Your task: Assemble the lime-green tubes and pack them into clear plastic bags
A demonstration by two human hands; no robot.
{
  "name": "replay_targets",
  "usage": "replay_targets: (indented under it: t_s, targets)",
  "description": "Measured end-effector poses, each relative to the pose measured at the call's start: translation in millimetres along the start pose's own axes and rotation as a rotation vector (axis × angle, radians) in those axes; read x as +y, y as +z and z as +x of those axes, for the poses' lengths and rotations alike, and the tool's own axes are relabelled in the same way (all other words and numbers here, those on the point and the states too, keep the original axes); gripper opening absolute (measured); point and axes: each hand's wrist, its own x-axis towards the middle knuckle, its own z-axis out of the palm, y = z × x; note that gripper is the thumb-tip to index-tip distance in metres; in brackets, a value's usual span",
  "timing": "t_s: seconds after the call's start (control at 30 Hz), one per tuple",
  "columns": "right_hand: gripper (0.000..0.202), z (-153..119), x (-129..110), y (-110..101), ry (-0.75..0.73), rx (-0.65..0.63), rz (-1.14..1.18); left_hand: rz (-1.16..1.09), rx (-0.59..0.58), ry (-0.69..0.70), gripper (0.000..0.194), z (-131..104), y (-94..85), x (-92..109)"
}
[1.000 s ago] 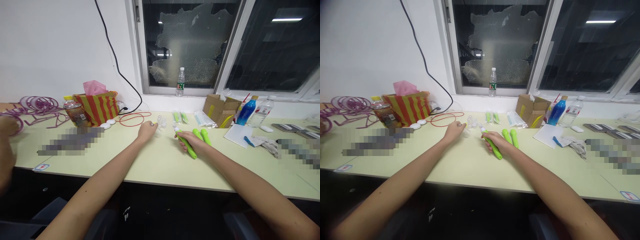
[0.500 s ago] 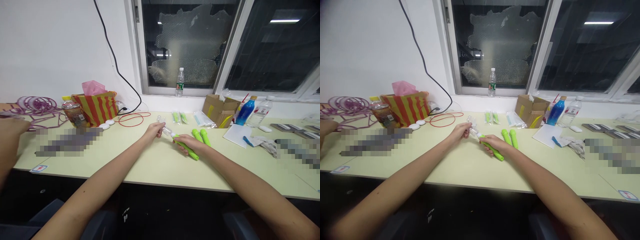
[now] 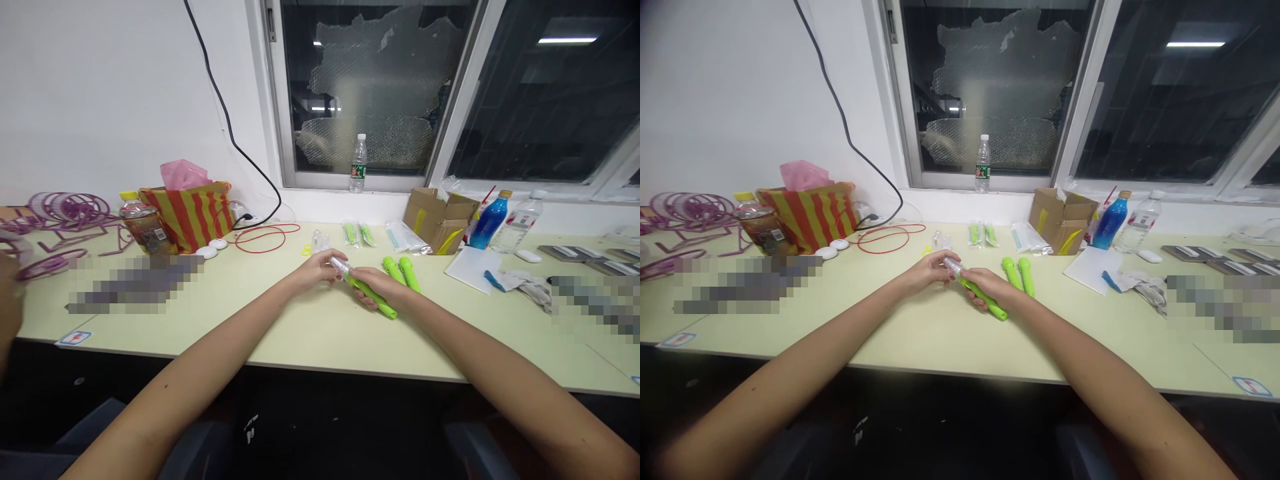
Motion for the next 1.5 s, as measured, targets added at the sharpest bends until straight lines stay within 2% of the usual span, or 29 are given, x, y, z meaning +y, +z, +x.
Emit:
replay_targets:
  t_s: [0.1, 0.17, 0.23, 0.3, 0.43, 0.53, 0.63, 0.73, 0.8, 0.87, 0.93, 1.03, 1.17, 1.33, 1.43, 1.5]
  targets:
    - [0.036, 0, -1, 0, -0.001, -0.002, 0.001, -0.025, 0.141, -0.074, 0.043, 4, 3.2, -2]
    - [0.034, 0, -1, 0, -0.003, -0.002, -0.027, 0.091, 0.258, -0.12, 0.045, 6, 2.9, -5]
    - [0.034, 0, -1, 0, -0.008, 0.003, -0.068, 0.228, 0.297, -0.156, 0.053, 7, 1.2, -8]
    - [0.034, -2, 0, 0, -0.024, 0.002, -0.113, 0.284, 0.23, -0.147, 0.054, 5, -0.8, -7]
    - [0.041, -4, 0, -1, -0.058, -0.001, -0.158, 0.202, 0.037, -0.024, 0.037, -1, -3.4, 2]
    - [0.044, -5, -1, -2, -0.023, -0.017, -0.098, 0.137, -0.03, -0.033, 0.033, -5, -5.1, 9]
    - [0.044, -4, -2, -2, 0.006, -0.046, -0.067, 0.098, -0.045, -0.067, 0.033, -5, -5.4, 9]
    - [0.041, -2, -1, -2, -0.007, -0.056, -0.086, 0.11, 0.032, -0.113, 0.033, -1, -2.6, 5]
    - [0.041, -1, 0, -2, -0.019, -0.047, -0.105, 0.195, 0.094, -0.164, 0.045, 0, -0.3, 3]
    - [0.043, 0, 2, -3, -0.029, -0.034, -0.13, 0.294, 0.103, -0.194, 0.054, 0, 0.6, 2]
    - [0.045, 0, 3, -3, -0.041, -0.024, -0.155, 0.316, 0.053, -0.162, 0.051, -2, -0.3, 3]
    - [0.047, -1, 2, -3, -0.02, -0.043, -0.142, 0.22, -0.054, -0.071, 0.038, -5, -3.0, 6]
    - [0.05, -2, 1, -2, 0.03, -0.098, -0.08, 0.15, -0.125, -0.019, 0.037, -7, -4.0, 8]
    - [0.037, -5, -2, -3, -0.03, -0.078, -0.145, 0.156, -0.018, -0.064, 0.025, -4, -2.0, 7]
    - [0.038, -6, -4, -9, -0.083, -0.057, -0.307, 0.159, 0.098, -0.116, 0.014, -1, -0.9, 6]
    - [0.042, -5, -4, -13, -0.146, 0.046, -0.494, 0.168, 0.154, -0.127, 0.011, 1, -0.5, 5]
